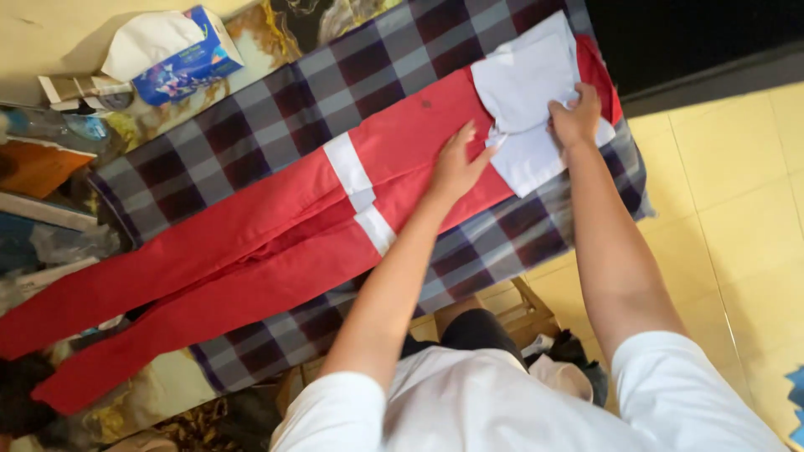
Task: The person folds a red and white polo shirt, a white t-shirt, black shorts, and a brown t-shirt on a checkered table. They retrieve each item from a laundry basket, fold it neatly, and place it on the table.
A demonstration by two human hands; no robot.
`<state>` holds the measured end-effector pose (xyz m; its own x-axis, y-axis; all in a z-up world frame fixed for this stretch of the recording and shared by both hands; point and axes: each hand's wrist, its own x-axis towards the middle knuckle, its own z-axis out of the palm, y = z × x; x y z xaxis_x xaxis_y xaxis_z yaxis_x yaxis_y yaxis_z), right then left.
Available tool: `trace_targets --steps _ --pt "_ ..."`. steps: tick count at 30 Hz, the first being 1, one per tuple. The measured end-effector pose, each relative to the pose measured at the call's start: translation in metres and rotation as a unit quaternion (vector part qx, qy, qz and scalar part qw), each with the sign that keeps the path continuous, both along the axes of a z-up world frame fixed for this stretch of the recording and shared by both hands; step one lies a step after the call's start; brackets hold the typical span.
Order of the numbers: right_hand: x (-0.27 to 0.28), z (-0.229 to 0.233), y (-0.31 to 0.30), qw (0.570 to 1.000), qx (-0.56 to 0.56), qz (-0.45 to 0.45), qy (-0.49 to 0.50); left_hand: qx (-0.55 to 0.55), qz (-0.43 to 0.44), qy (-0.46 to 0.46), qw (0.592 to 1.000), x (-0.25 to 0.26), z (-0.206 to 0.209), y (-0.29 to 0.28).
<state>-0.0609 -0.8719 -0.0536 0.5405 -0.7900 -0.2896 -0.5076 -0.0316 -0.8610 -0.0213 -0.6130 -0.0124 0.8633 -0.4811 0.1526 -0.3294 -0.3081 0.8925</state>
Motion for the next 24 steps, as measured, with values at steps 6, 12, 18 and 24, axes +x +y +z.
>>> trace_targets --steps 6,12,18,24 --pt "0.0 -0.019 -0.02 0.976 0.165 -0.025 -0.139 0.009 0.145 0.223 0.964 0.023 -0.062 -0.072" --pt "-0.006 0.01 0.005 0.969 -0.219 0.074 -0.087 0.017 0.157 0.141 0.977 -0.005 -0.056 -0.03" --pt "-0.014 0.046 0.073 0.829 -0.479 0.285 -0.041 0.179 0.098 -0.138 0.969 -0.05 0.019 0.094" --pt "0.005 -0.011 0.09 0.818 -0.422 0.39 0.02 0.347 0.268 -0.172 0.882 -0.114 0.056 0.324"
